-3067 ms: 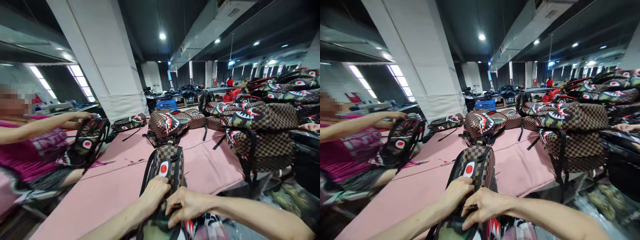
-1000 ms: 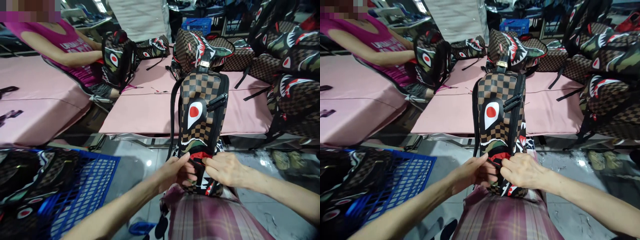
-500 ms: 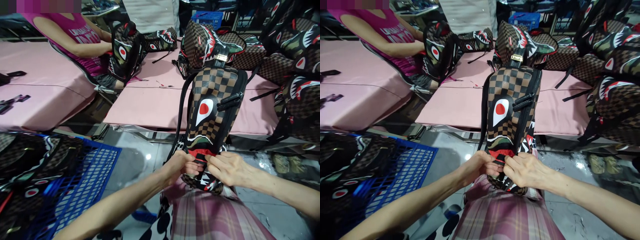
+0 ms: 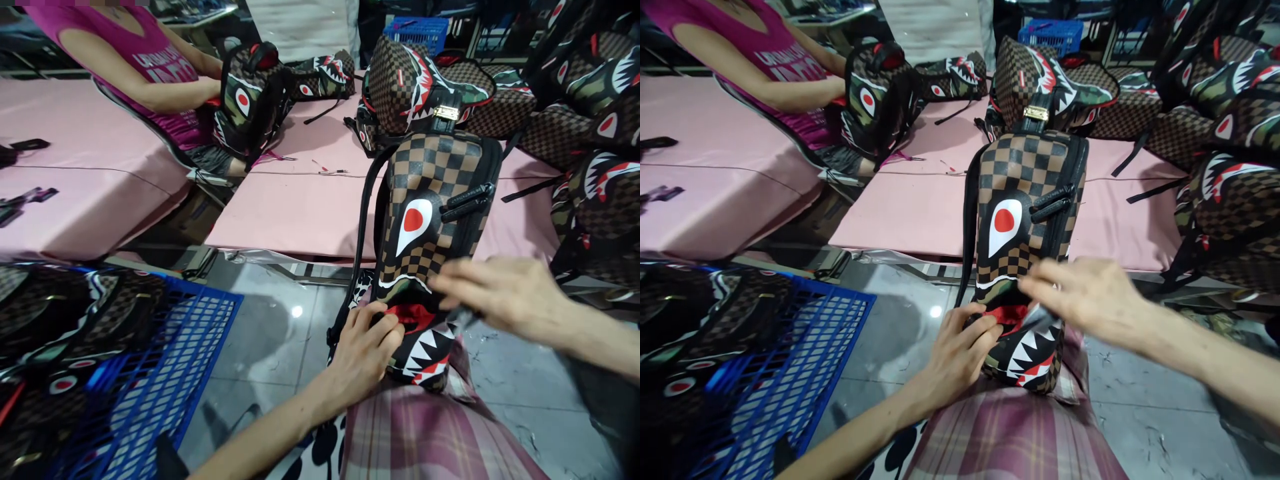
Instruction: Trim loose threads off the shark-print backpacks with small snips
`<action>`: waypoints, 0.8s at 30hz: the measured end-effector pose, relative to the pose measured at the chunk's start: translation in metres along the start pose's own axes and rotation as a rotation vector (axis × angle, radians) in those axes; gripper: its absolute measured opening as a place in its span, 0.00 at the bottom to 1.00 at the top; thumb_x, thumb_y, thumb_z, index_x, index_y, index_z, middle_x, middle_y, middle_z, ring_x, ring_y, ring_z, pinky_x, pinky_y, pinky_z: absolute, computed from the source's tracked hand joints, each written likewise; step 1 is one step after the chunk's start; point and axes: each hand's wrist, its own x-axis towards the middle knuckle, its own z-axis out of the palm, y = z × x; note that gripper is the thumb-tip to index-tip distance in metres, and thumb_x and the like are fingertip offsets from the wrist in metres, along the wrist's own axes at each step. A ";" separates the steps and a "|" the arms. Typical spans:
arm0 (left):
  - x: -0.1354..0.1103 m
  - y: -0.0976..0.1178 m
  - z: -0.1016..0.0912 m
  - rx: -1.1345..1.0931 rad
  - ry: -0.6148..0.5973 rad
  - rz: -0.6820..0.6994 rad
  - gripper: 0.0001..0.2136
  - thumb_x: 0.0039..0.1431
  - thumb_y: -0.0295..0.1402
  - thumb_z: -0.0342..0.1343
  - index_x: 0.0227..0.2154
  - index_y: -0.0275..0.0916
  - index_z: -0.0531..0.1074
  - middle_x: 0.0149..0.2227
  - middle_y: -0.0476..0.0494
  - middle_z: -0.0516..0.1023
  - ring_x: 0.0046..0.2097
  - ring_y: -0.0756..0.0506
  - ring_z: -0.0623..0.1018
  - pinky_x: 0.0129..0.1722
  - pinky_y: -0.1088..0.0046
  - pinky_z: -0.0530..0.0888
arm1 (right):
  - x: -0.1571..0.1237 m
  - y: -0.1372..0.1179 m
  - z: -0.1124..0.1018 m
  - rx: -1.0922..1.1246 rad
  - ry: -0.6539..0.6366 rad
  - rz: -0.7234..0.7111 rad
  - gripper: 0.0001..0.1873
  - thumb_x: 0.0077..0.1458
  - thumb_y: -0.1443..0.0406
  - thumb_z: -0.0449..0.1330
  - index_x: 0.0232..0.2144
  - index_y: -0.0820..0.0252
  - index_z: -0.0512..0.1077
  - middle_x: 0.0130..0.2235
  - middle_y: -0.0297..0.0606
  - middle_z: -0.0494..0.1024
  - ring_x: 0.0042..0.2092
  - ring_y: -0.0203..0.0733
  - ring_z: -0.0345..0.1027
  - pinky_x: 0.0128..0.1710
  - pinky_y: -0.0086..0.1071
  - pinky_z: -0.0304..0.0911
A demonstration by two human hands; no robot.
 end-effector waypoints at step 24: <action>0.003 0.005 0.004 -0.141 0.004 0.011 0.13 0.57 0.18 0.45 0.42 0.34 0.66 0.41 0.42 0.72 0.50 0.44 0.65 0.48 0.64 0.65 | 0.048 0.012 0.027 -0.162 -0.187 -0.501 0.10 0.59 0.71 0.52 0.26 0.63 0.66 0.34 0.37 0.67 0.37 0.38 0.58 0.35 0.34 0.52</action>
